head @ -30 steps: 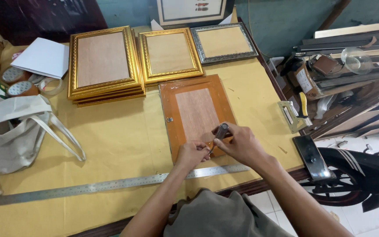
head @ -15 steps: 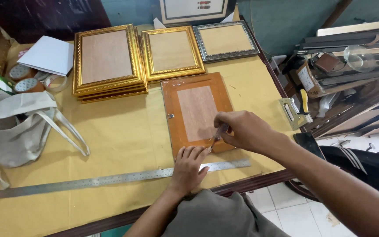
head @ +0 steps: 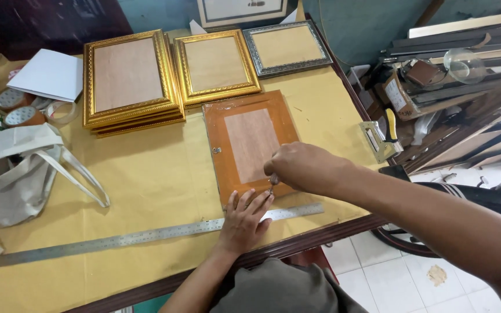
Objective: The person assembles a picture frame by securing a metal fastener to the back of a wooden frame using a screwdriver. They measure and mark the frame with a ruler, then drive the screw into the fastener to attach it.
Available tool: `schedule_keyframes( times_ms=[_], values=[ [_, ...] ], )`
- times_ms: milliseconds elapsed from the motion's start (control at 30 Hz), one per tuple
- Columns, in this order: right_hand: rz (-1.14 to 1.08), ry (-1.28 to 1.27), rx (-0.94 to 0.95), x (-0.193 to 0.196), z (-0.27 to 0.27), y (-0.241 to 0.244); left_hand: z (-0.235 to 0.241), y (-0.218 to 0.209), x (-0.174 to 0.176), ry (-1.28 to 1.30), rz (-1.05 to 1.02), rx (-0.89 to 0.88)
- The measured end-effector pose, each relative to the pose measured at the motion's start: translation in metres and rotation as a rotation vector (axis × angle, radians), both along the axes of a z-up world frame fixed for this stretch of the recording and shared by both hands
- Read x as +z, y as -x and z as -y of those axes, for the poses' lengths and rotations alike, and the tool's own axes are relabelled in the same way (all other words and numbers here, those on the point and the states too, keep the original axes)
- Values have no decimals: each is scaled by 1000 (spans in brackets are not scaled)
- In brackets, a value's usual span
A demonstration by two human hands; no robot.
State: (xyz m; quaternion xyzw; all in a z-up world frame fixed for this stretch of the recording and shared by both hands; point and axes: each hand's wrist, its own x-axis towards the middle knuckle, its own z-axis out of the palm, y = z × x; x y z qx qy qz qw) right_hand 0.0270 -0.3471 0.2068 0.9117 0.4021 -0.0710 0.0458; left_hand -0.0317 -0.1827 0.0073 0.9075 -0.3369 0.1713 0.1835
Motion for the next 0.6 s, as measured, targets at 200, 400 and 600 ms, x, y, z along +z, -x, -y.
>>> schedule_keyframes(
  times_ms=[200, 400, 600],
  values=[
    [-134, 90, -321, -4, -5, -16, 0, 1, -1, -8, -2, -14],
    [-59, 229, -328, 12, -4, -8, 1, 2, -1, -4, -43, 0],
    [-69, 134, 39, 20, 3, 2, 5, 3, -4, -74, 64, 51]
  ],
)
